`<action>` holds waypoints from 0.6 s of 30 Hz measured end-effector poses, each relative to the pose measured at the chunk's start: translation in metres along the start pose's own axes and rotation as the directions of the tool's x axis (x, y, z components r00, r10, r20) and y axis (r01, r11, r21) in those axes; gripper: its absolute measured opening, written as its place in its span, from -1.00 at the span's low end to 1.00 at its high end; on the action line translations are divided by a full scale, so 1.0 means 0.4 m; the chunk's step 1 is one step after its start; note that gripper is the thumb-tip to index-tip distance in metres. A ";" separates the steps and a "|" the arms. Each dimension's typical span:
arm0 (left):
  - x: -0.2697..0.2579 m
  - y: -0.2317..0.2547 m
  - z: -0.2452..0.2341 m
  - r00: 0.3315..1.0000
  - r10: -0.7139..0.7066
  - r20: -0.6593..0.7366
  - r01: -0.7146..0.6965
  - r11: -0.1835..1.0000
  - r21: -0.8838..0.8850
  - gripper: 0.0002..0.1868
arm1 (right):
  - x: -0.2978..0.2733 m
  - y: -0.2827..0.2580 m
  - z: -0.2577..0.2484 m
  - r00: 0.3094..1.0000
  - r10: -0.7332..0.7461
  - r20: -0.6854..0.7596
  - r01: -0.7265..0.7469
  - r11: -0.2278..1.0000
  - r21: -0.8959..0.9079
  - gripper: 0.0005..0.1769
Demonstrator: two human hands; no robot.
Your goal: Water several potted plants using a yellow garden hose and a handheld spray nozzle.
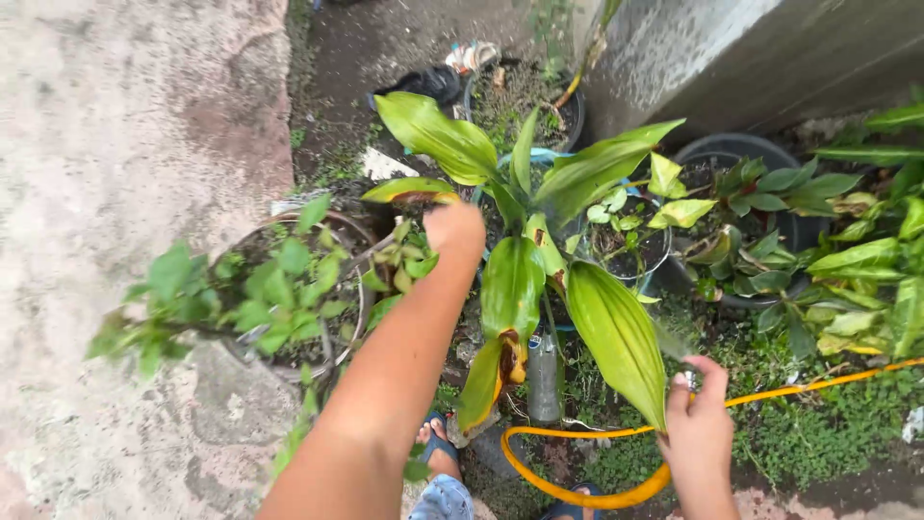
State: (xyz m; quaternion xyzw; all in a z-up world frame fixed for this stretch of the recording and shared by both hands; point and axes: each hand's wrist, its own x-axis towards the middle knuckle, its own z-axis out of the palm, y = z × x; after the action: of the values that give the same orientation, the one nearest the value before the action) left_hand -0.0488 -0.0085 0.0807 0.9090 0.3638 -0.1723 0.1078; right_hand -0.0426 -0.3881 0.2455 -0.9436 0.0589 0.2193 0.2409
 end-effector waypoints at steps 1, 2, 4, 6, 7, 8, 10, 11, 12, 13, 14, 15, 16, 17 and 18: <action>-0.046 0.006 -0.025 1.000 -0.025 0.016 0.025 1.000 -0.005 -0.76 | -0.011 0.006 -0.009 1.000 -0.011 0.006 0.011 1.000 -0.002 -0.62; -0.078 -0.007 -0.014 0.998 -0.049 0.032 0.050 0.999 -0.009 -0.75 | -0.023 0.006 -0.017 1.000 -0.018 0.008 0.018 1.000 0.000 -0.62; -0.146 -0.029 0.007 0.993 -0.099 0.063 0.101 0.995 -0.021 -0.71 | -0.045 0.007 -0.038 0.996 -0.092 -0.011 0.091 0.995 -0.031 -0.62; -0.190 -0.053 0.048 0.985 -0.149 0.091 0.152 0.988 -0.034 -0.64 | -0.086 -0.025 -0.069 0.994 -0.105 0.005 0.106 0.994 -0.032 -0.59; -0.211 -0.060 0.069 0.980 -0.172 0.105 0.177 0.983 -0.041 -0.60 | -0.105 -0.040 -0.086 0.994 -0.109 0.018 0.110 0.993 -0.034 -0.56; -0.210 -0.081 0.125 0.974 -0.194 0.120 0.201 0.978 -0.048 -0.55 | -0.125 -0.058 -0.096 0.993 -0.120 0.018 0.120 0.992 -0.033 -0.56; -0.189 -0.086 0.220 0.959 -0.239 0.153 0.250 0.966 -0.061 -0.47 | -0.170 -0.087 -0.113 0.984 -0.166 0.063 0.170 0.984 -0.059 -0.51; -0.254 -0.062 0.111 0.958 -0.246 0.149 0.257 0.964 -0.063 -0.47 | -0.194 -0.102 -0.114 0.982 -0.175 0.066 0.179 0.982 -0.058 -0.51; -0.319 -0.036 0.003 0.976 -0.122 0.182 0.134 0.989 -0.060 -0.66 | -0.216 -0.115 -0.115 0.973 -0.202 0.115 0.208 0.977 -0.046 -0.51; -0.379 -0.008 -0.103 0.977 0.006 0.212 0.007 0.998 -0.061 -0.76 | -0.236 -0.129 -0.113 0.960 -0.229 0.160 0.237 0.971 -0.033 -0.51; -0.401 0.006 -0.119 0.979 0.001 0.206 0.012 0.998 -0.063 -0.76 | -0.246 -0.132 -0.098 0.958 -0.237 0.161 0.245 0.969 -0.031 -0.51; -0.420 0.020 -0.136 0.988 -0.040 0.149 0.074 0.969 -0.236 -0.78 | -0.257 -0.136 -0.082 0.941 -0.272 0.203 0.282 0.959 -0.019 -0.50; -0.438 0.035 -0.151 0.991 -0.089 0.098 0.121 0.906 -0.405 -0.80 | -0.266 -0.140 -0.065 0.920 -0.306 0.244 0.317 0.948 -0.005 -0.48; -0.445 0.044 -0.132 0.991 -0.088 0.099 0.121 0.906 -0.406 -0.80 | -0.287 -0.152 -0.063 0.921 -0.305 0.244 0.316 0.949 -0.007 -0.48; -0.449 0.053 -0.111 0.991 -0.104 0.081 0.132 0.805 -0.578 -0.82 | -0.305 -0.165 -0.059 0.901 -0.322 0.292 0.345 0.938 -0.028 -0.49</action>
State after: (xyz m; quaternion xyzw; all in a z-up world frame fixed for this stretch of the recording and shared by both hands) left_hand -0.1451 -0.1214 0.1933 0.8039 0.4522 -0.0796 0.3780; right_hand -0.1287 -0.3407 0.3463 -0.9074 -0.1472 0.3094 0.2432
